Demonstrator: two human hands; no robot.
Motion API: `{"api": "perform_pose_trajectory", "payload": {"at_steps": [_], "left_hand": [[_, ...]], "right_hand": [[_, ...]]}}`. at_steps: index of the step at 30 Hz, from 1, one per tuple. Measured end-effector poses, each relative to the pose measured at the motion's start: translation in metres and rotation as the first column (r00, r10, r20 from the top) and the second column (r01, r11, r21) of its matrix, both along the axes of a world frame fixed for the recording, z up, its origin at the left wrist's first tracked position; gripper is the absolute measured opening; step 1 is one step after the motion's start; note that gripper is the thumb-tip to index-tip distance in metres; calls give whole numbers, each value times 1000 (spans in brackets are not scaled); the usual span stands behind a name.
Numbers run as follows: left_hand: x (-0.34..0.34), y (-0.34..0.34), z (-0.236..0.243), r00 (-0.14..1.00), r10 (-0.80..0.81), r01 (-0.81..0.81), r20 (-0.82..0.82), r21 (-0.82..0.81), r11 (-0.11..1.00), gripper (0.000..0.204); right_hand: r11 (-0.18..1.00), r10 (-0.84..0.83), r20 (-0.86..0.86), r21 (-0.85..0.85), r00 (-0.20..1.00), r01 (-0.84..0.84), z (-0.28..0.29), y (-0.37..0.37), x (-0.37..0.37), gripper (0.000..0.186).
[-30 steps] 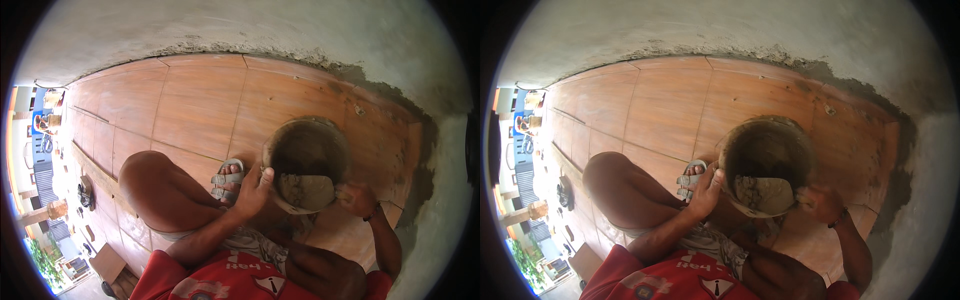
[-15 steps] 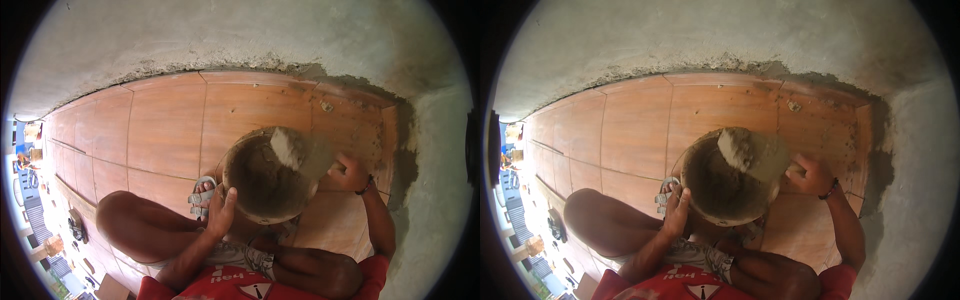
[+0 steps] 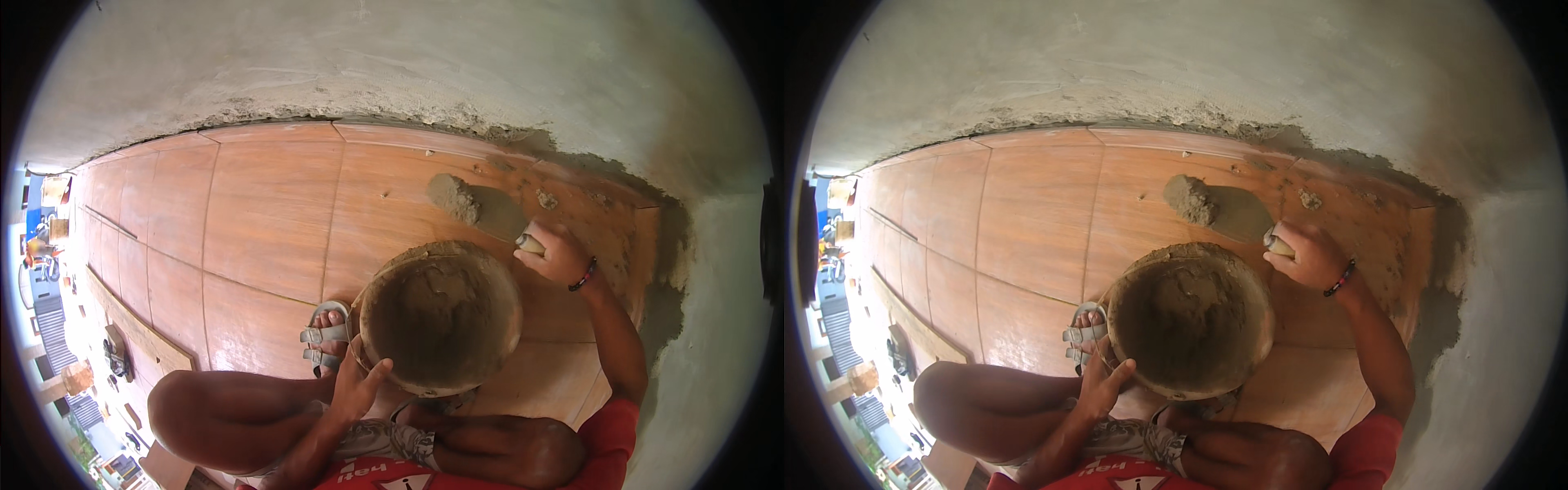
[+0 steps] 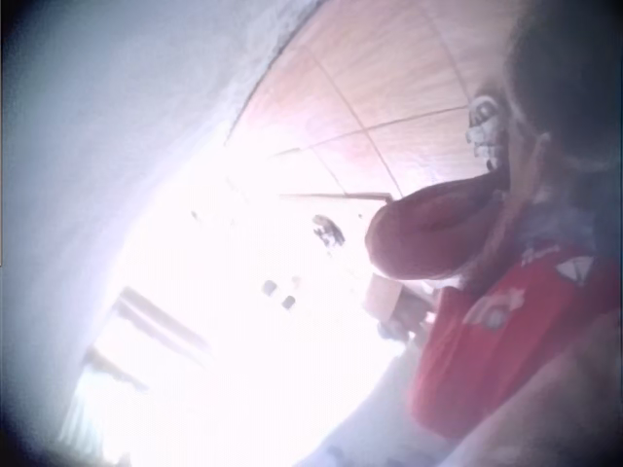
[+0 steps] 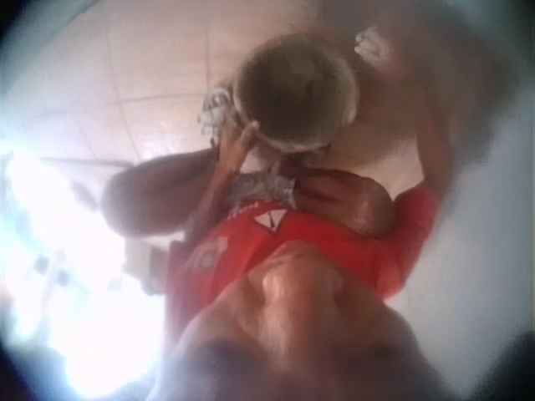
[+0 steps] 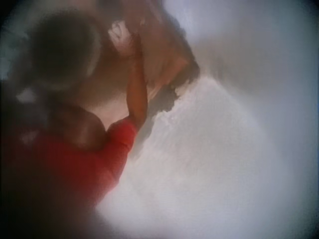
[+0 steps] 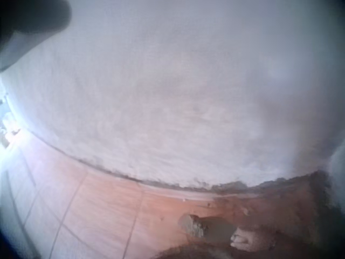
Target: The person scoops cement from a bucket using a trowel and applies it to the corner where the wall meets the tiled floor. They repeatedly smooth the cement along the baseboard area to fill gaps and create a finished edge.
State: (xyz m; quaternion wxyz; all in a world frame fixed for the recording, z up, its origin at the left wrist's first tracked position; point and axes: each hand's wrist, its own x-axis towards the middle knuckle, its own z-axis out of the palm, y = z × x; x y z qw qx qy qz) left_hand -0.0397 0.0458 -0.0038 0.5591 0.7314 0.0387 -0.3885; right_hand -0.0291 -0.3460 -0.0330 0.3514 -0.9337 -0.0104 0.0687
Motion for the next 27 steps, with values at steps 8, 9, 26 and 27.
{"api": "perform_pose_trajectory", "payload": {"at_steps": [8, 9, 26, 27], "left_hand": [[-9, 5, -14, 997, 61, -64, -55, -54, 996, 68], [-8, 5, -13, 997, 52, -55, -52, -50, 997, 68], [-18, 10, -23, 992, 97, -106, -76, -126, 986, 69], [-17, 10, -22, 993, 89, -98, -73, -125, 987, 69]], "right_hand": [[988, -114, 61, 116, 992, 106, -52, -41, 42, 28], [989, -117, 72, 96, 991, 110, -51, -49, 49, 29], [928, -324, -156, 141, 933, 346, 27, -107, 32, 33], [929, -334, -142, 119, 932, 351, 30, -111, 28, 33]]}}
